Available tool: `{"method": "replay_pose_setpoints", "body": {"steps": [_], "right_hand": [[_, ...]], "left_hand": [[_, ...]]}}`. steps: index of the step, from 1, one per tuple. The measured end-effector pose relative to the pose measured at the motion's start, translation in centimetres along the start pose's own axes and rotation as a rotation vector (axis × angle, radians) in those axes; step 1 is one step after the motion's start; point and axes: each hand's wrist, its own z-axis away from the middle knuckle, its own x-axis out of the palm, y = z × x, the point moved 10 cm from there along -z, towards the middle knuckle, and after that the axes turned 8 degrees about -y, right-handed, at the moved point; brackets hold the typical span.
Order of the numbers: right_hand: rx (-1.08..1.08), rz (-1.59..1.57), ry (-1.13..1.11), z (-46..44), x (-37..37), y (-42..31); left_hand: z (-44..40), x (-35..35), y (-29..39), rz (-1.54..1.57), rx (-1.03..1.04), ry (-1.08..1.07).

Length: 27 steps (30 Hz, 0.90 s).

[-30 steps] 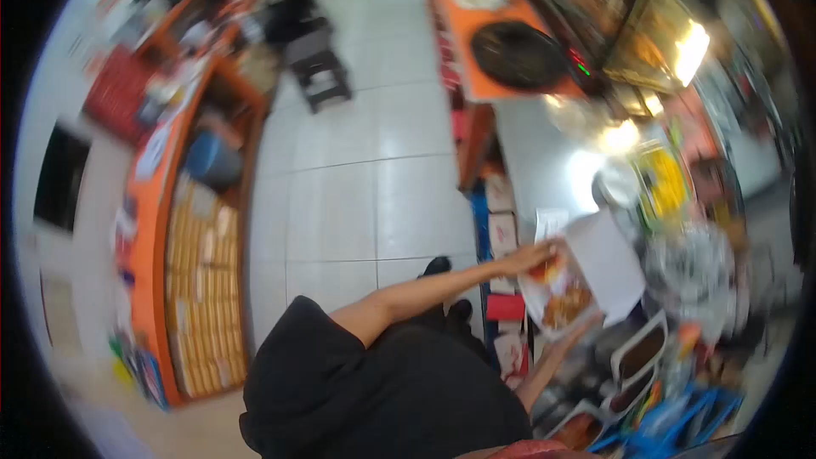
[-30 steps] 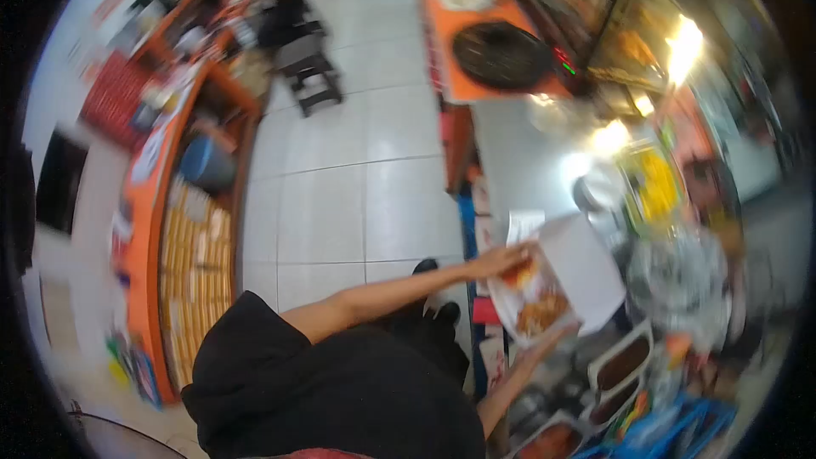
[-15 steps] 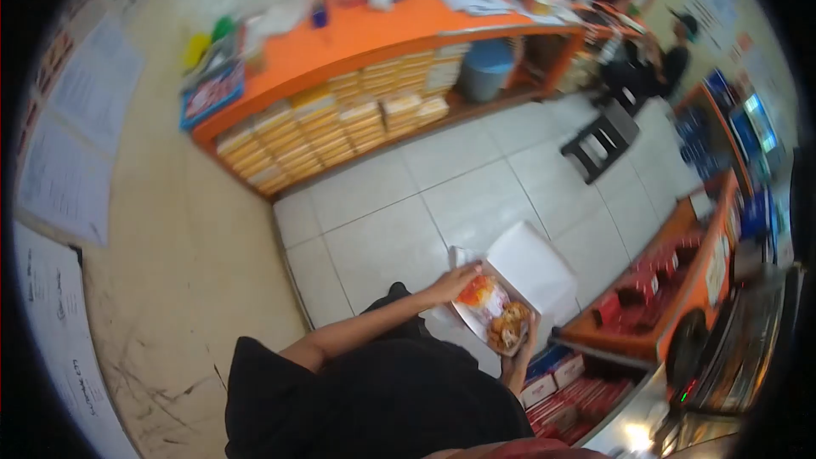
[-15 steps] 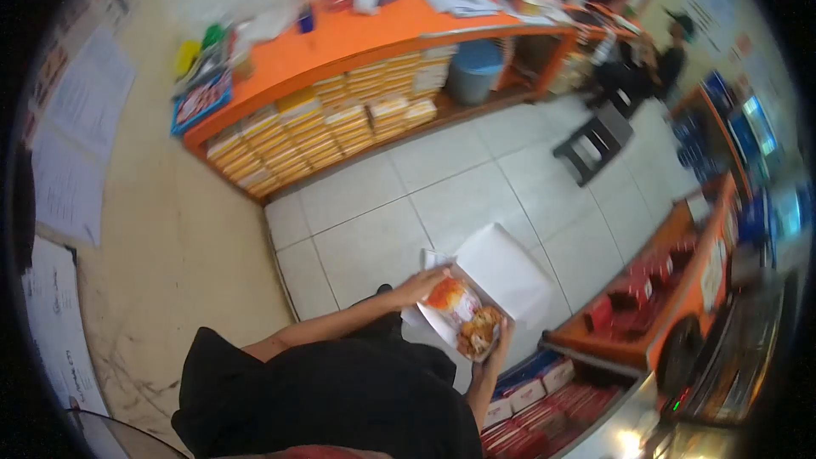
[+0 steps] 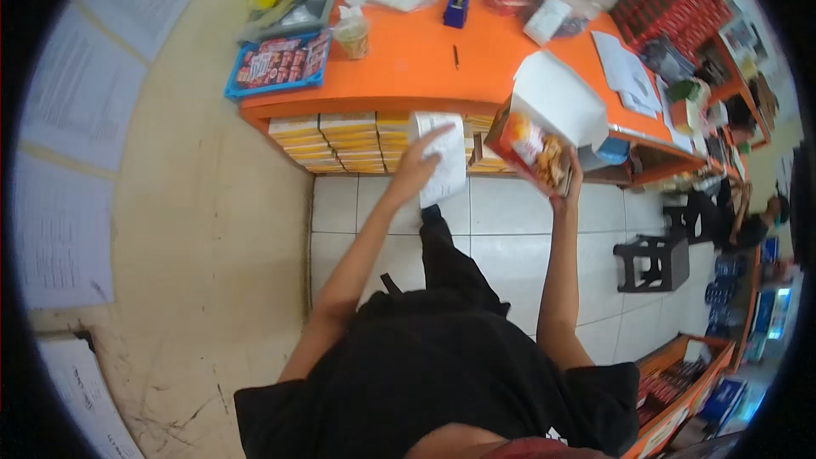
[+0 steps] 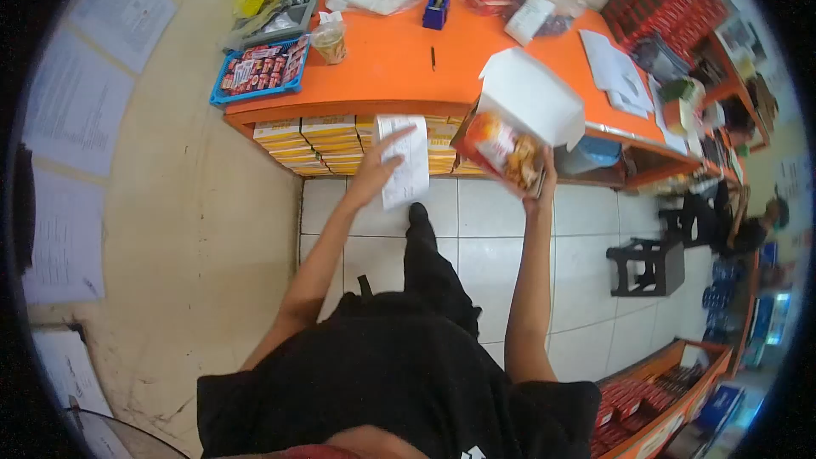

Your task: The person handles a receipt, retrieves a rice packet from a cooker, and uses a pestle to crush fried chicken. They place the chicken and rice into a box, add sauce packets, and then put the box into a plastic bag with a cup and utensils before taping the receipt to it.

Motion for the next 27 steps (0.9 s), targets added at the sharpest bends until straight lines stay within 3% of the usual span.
{"method": "replay_pose_setpoints", "body": {"steps": [3, 5, 7, 8, 9, 10, 11, 13, 15, 17, 19, 23, 26, 27], "right_hand": [[0.065, 0.107, -0.002, -12.0, 0.8, -2.0], [0.145, 0.165, 0.000, -19.1, -0.4, -1.0], [-0.082, 0.433, 0.125, -25.6, -4.6, -2.1], [-0.054, 0.447, 0.128, -27.2, -4.4, -1.7], [-0.167, 0.782, 0.301, -27.4, -4.2, -3.9], [-0.285, 1.120, 0.467, -27.2, -3.2, -5.9], [-0.259, 1.138, 0.466, -27.7, -1.6, -5.9], [-0.592, 1.559, 0.587, -25.6, 6.1, -6.8], [-0.381, 1.691, 0.117, -27.9, 10.7, 2.0], [0.056, 1.856, -0.026, -28.1, 15.8, 8.4], [0.112, 2.010, -0.152, -30.7, 13.5, 14.3], [0.265, 2.038, -0.279, -33.4, 12.3, 16.0], [0.233, 0.975, -0.277, -31.8, 17.2, 13.6], [0.239, 0.973, -0.274, -30.9, 18.2, 14.4]], "left_hand": [[-8.9, -6.4, -0.4, -0.238, 0.151, 0.176], [-14.4, -9.7, -3.7, -0.248, 0.129, 0.210], [-17.8, -12.4, -8.9, -0.251, 0.101, 0.237], [-18.5, -13.7, -10.7, -0.602, 0.110, 0.322], [-18.4, -14.1, -10.7, -0.956, 0.109, 0.390], [-18.4, -14.5, -12.1, -0.941, 0.077, 0.381], [-18.5, -15.6, -12.1, -0.969, 0.005, 0.435], [-20.0, -17.4, -12.5, -0.992, -0.092, 0.460], [-20.9, -17.4, -14.7, -0.936, -0.195, 0.333], [-20.3, -17.1, -14.9, -0.941, -0.219, 0.265], [-20.8, -16.8, -13.9, -0.960, -0.150, 0.131], [-21.0, -17.5, -14.9, -0.858, -0.155, 0.046], [-21.9, -17.6, -15.2, -0.830, -0.258, 0.068], [-22.2, -17.6, -15.1, -0.854, -0.278, 0.061]]}}
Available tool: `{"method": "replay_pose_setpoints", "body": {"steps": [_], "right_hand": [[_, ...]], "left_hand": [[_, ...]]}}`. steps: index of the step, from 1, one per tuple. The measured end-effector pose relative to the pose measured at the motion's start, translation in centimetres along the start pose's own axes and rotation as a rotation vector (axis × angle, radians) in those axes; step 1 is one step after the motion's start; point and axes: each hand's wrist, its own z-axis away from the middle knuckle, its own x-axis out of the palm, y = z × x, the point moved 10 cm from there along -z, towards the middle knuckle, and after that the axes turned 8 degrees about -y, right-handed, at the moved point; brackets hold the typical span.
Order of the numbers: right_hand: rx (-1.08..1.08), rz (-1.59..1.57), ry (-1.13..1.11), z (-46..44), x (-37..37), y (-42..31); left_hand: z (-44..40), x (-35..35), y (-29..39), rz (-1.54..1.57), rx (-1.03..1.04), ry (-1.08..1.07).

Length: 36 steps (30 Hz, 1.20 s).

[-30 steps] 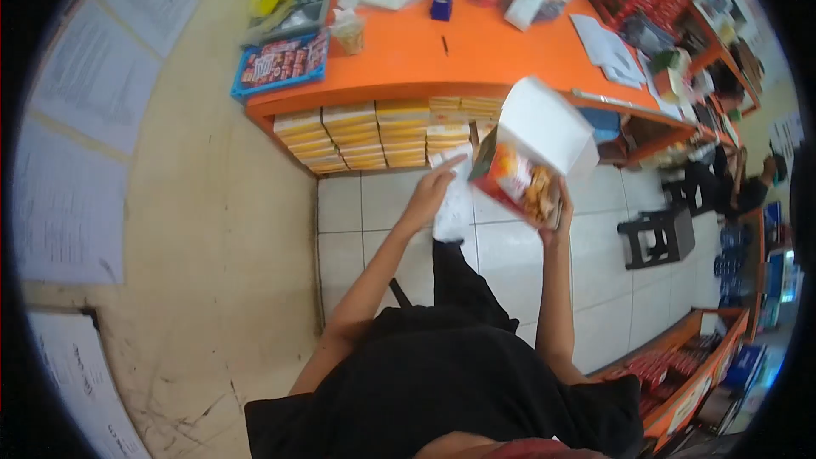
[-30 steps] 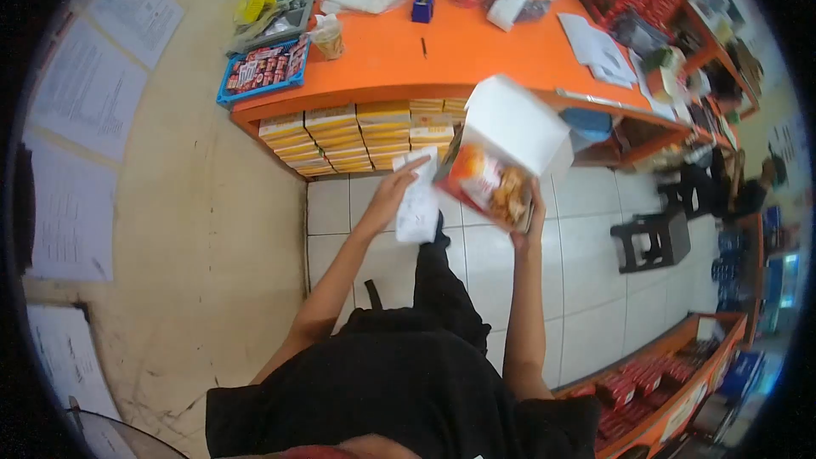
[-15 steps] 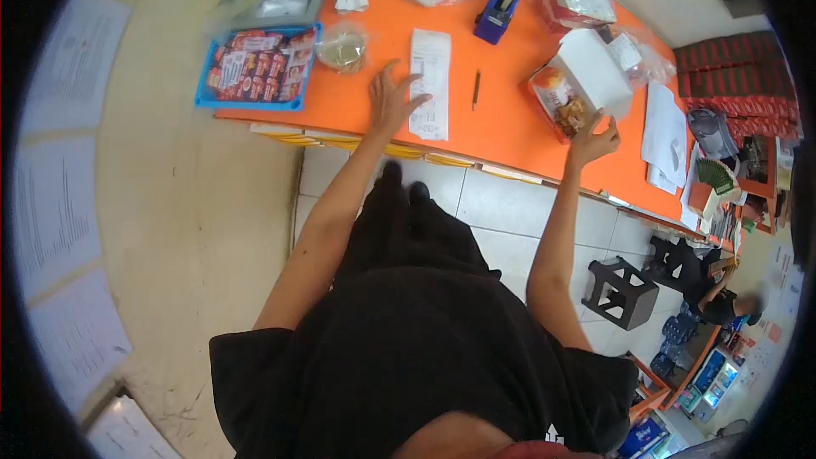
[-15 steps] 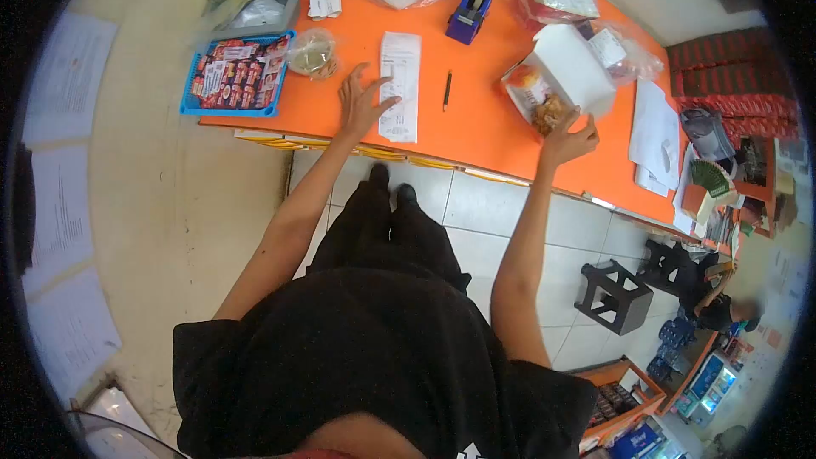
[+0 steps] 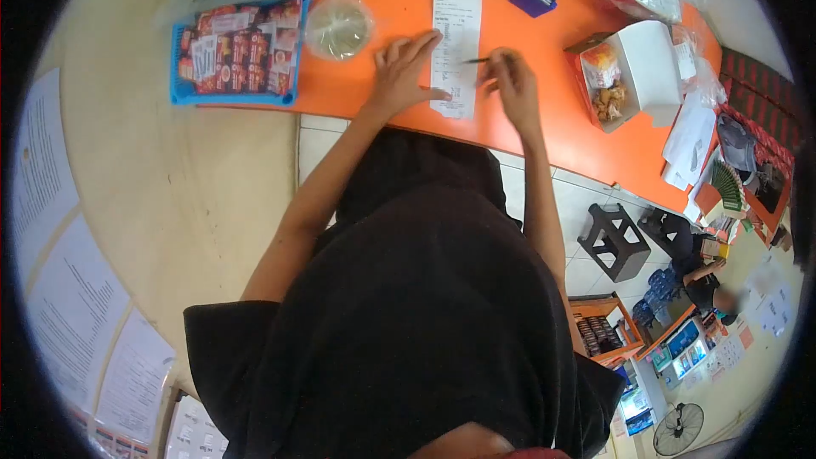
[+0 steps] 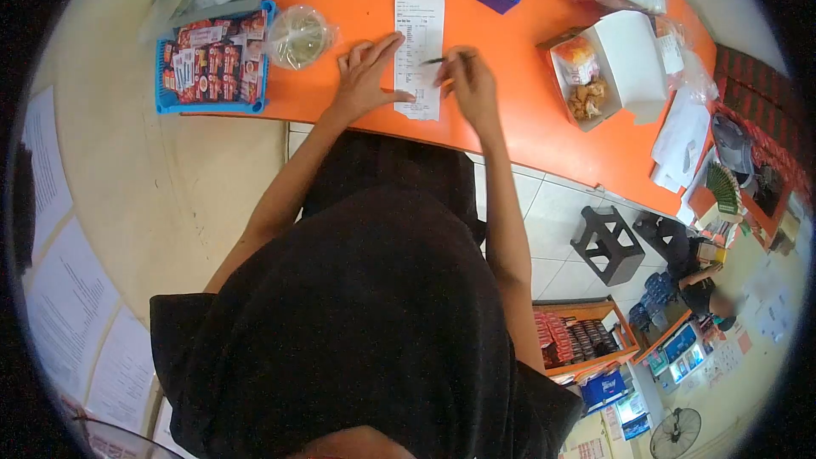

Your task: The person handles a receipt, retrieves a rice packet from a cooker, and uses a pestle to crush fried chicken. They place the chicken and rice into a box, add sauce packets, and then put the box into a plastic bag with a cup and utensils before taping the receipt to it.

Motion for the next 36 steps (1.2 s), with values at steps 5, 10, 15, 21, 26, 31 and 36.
{"method": "replay_pose_setpoints", "body": {"steps": [5, 10, 15, 21, 26, 31, 36], "right_hand": [[-0.214, 0.368, -0.162, -2.1, 4.7, 0.2], [-0.279, 0.139, -0.007, -4.4, 3.7, 0.2], [-0.125, 0.595, 0.087, -2.2, 0.9, 2.0], [-0.240, 0.200, 0.446, 7.3, -13.2, -2.3], [0.088, 0.207, 1.003, 13.8, -32.8, 6.8], [-0.127, -0.288, 0.507, 7.5, -32.7, 5.4], [-0.213, -0.107, 0.343, 7.0, -32.1, 5.2]], "left_hand": [[-0.4, 0.1, -0.3, 0.003, -0.036, -0.018], [0.0, 0.7, -0.4, -0.003, -0.066, -0.023], [0.1, 0.7, -0.3, 0.010, -0.073, -0.002], [-0.8, -1.2, 5.0, 0.172, 0.010, 0.350], [-10.7, 5.4, 15.2, 0.417, 0.076, 0.360], [-14.3, 9.9, 18.4, 0.599, -0.155, -0.047], [-10.5, 7.3, 19.4, 0.578, -0.033, 0.186]]}}
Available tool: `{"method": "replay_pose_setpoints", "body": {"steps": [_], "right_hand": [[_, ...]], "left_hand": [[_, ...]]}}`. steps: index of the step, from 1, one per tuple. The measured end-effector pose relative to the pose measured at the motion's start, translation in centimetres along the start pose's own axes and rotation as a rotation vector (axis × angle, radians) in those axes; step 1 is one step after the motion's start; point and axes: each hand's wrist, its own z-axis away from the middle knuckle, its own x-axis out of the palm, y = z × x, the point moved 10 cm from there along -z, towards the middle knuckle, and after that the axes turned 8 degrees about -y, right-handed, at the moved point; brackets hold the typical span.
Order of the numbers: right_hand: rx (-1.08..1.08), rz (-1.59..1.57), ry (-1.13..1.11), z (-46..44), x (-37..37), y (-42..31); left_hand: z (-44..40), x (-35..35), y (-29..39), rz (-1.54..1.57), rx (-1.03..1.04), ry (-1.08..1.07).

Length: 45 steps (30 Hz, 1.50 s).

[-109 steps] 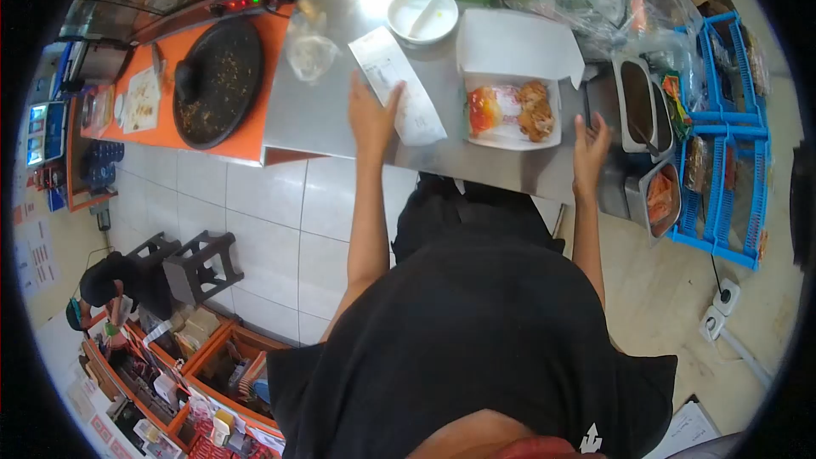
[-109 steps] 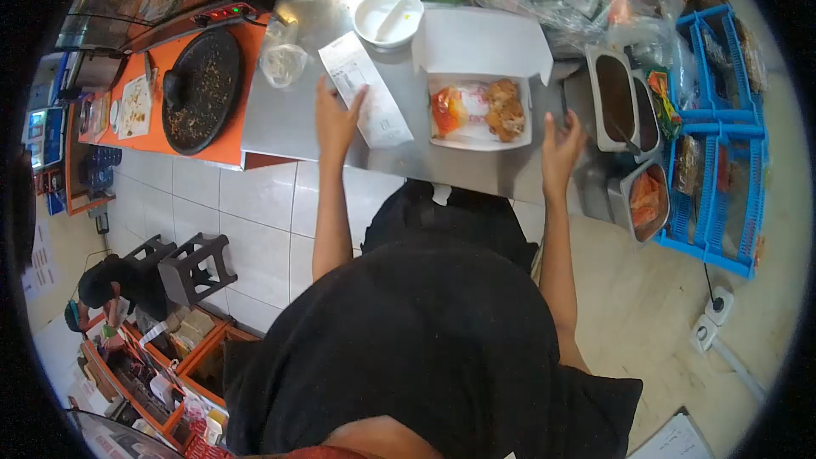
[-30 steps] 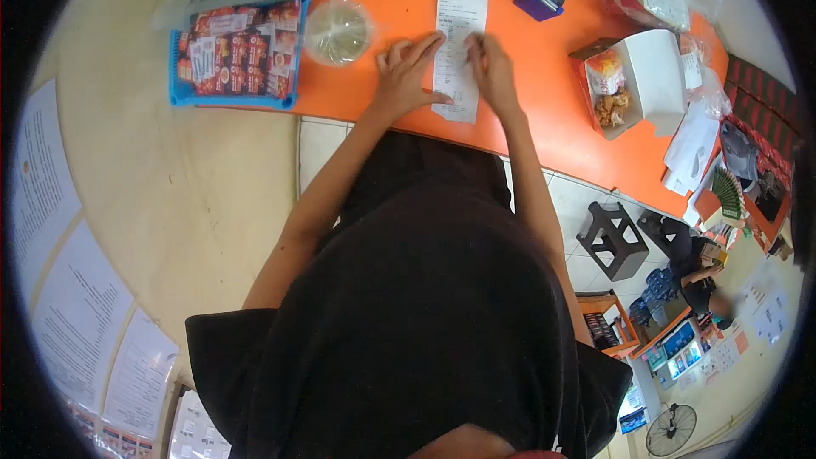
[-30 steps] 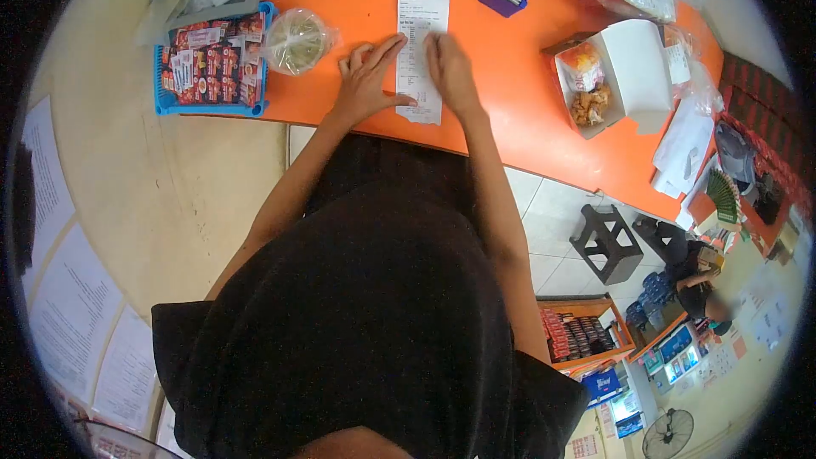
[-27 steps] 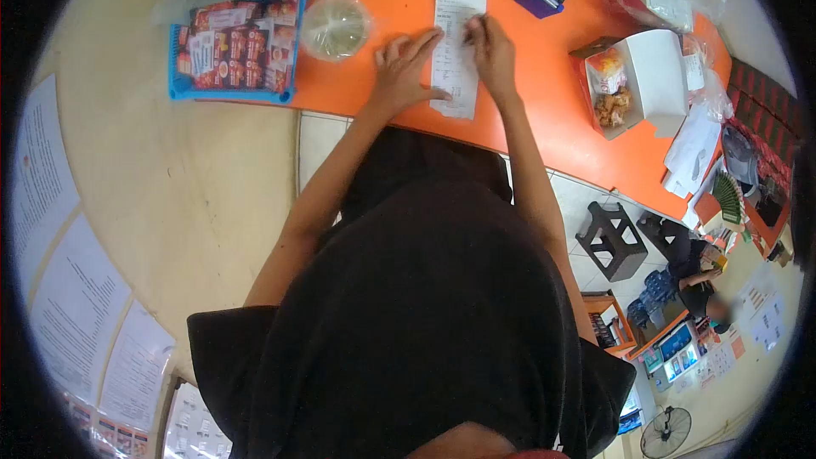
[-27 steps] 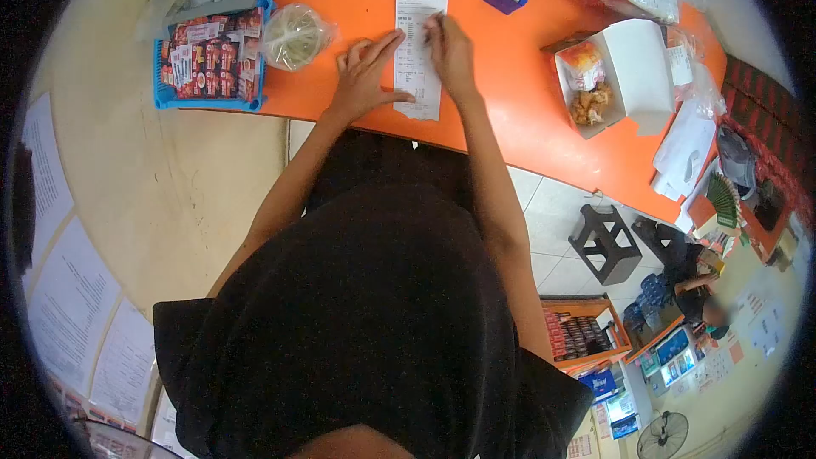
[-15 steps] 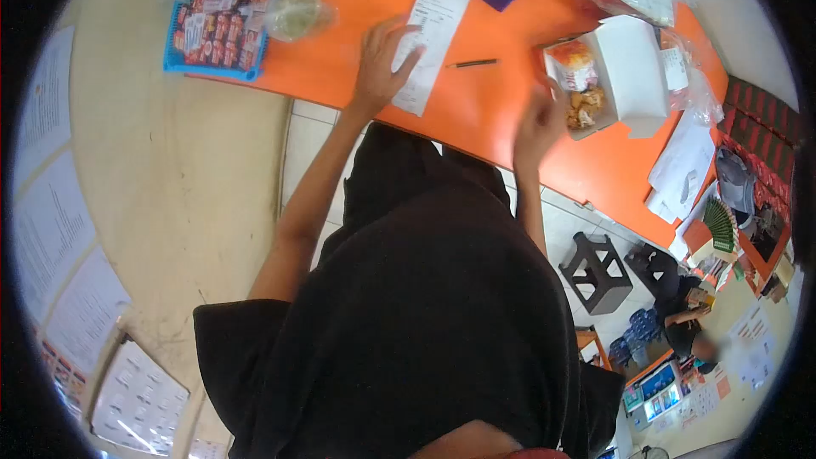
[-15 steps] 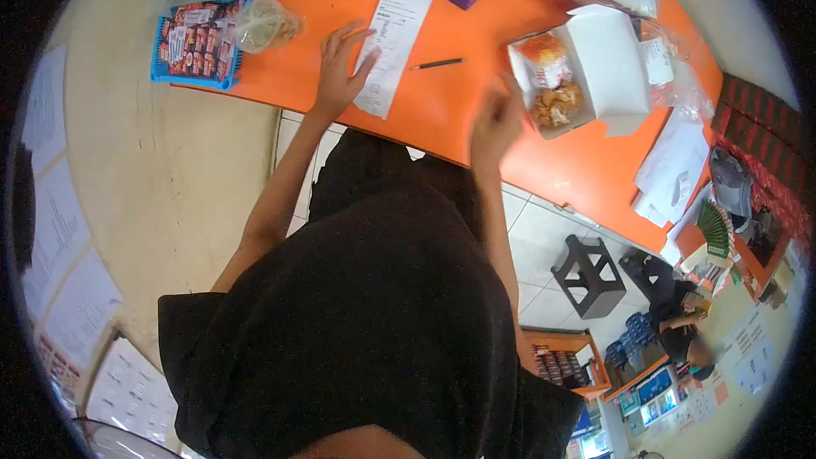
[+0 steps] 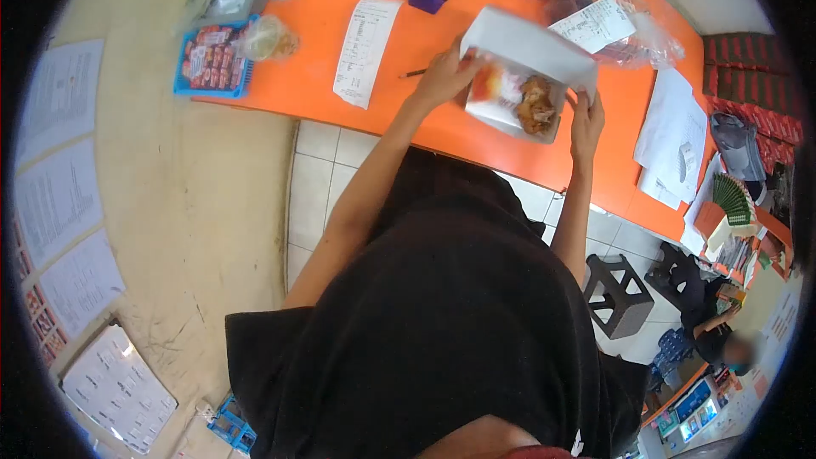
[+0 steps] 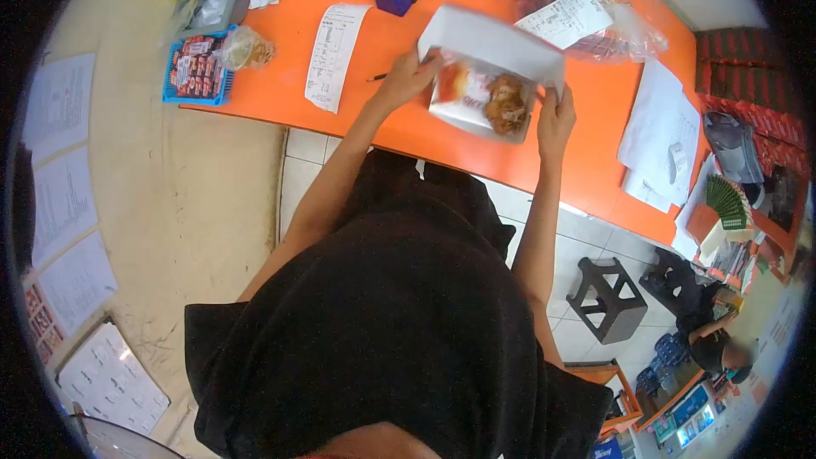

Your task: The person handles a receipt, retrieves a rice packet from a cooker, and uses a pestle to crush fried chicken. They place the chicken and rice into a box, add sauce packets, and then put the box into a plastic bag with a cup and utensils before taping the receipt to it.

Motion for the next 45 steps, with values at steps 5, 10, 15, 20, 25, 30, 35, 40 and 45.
{"method": "replay_pose_setpoints", "body": {"steps": [5, 10, 15, 20, 25, 30, 35, 40, 45], "right_hand": [[0.018, 0.569, -0.012, 2.2, -1.5, -3.7], [-0.139, 0.310, -0.035, 6.8, -0.9, 0.5], [0.012, 0.285, 0.051, 7.8, 0.3, 0.1], [-0.016, 0.270, 0.021, 7.9, 0.6, -0.6], [-0.022, 0.261, 0.007, 8.0, 0.8, -0.6], [0.050, 0.310, -0.002, 8.1, 0.7, -0.5], [-0.049, 0.241, 0.002, 7.8, 0.5, -0.3], [-0.056, 0.230, -0.005, 7.7, 0.6, -0.2], [0.045, 0.256, -0.019, 7.9, 0.8, 0.0]], "left_hand": [[2.4, -3.2, 3.4, -0.172, -0.019, 0.017], [8.1, -0.3, 0.3, -0.149, 0.231, -0.023], [7.9, 1.5, 0.5, -0.019, 0.117, -0.046], [6.7, 1.4, 2.4, -0.112, 0.166, -0.105], [7.0, 1.3, 2.4, 0.149, 0.113, -0.097], [7.3, 0.7, 3.1, 0.008, 0.162, -0.037], [7.2, 1.0, 2.7, 0.074, 0.107, -0.084], [7.0, 0.7, 3.2, -0.018, 0.058, -0.073], [6.9, 0.6, 2.8, 0.020, 0.135, -0.047]]}}
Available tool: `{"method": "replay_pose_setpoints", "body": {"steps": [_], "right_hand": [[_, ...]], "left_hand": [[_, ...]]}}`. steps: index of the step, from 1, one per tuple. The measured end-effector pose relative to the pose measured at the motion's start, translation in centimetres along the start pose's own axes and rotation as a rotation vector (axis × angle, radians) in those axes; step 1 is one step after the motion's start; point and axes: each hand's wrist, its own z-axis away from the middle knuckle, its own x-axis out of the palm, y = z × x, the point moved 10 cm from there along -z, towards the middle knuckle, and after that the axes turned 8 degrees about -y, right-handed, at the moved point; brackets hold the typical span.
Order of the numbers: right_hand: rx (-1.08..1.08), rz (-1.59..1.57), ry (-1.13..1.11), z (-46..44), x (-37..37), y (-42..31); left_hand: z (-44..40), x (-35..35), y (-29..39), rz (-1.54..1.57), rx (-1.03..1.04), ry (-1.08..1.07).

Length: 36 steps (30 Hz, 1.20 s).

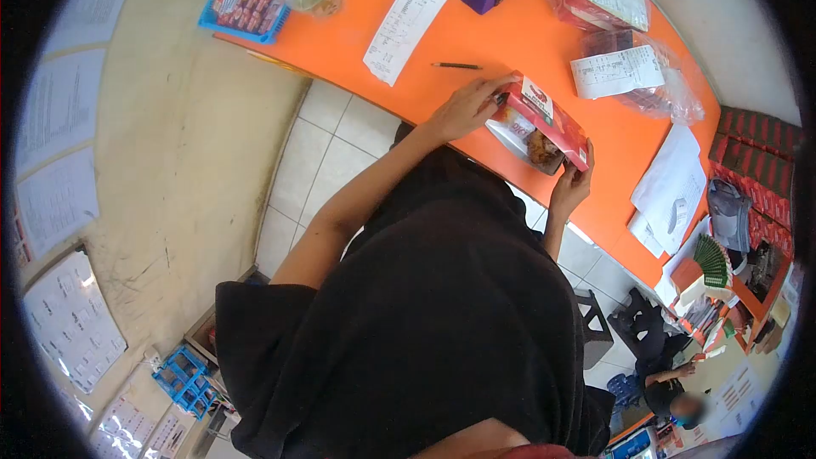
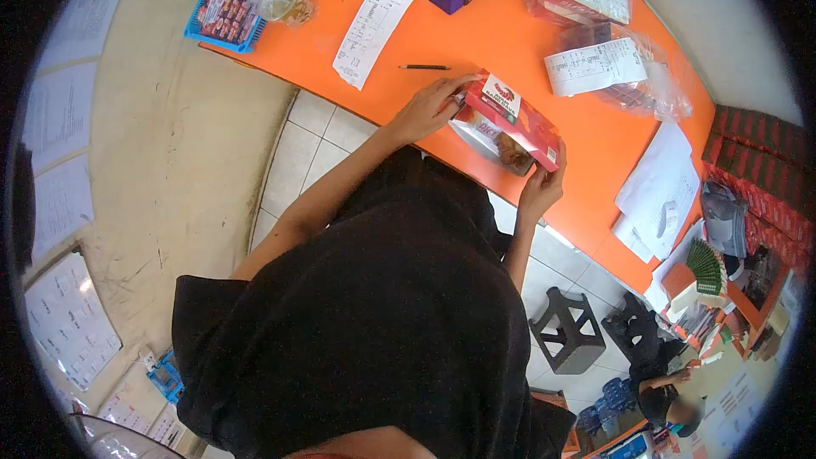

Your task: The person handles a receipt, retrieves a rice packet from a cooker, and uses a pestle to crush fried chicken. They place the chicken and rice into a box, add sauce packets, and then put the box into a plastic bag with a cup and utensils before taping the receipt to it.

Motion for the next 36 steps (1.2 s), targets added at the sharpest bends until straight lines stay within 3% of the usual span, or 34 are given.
{"method": "replay_pose_setpoints", "body": {"steps": [5, 7, 9, 18, 36], "right_hand": [[-0.030, 0.024, -0.007, 0.2, 0.3, -0.5], [-0.008, 0.026, -0.011, 0.3, 0.5, -0.3], [-0.145, 0.113, -0.029, 0.7, 1.0, -1.0], [-0.154, 0.022, -0.147, 1.0, 1.8, 0.3], [-0.091, 0.004, -0.150, 1.2, 2.0, 1.3]], "left_hand": [[0.2, 0.4, -1.1, 0.008, -0.043, -0.048], [0.6, 0.4, -0.6, -0.018, 0.047, -0.031], [1.0, 0.7, -1.0, -0.067, 0.049, -0.067], [1.4, 1.3, -2.0, 0.002, 0.008, -0.131], [1.6, 1.5, -2.2, 0.011, -0.002, -0.190]]}}
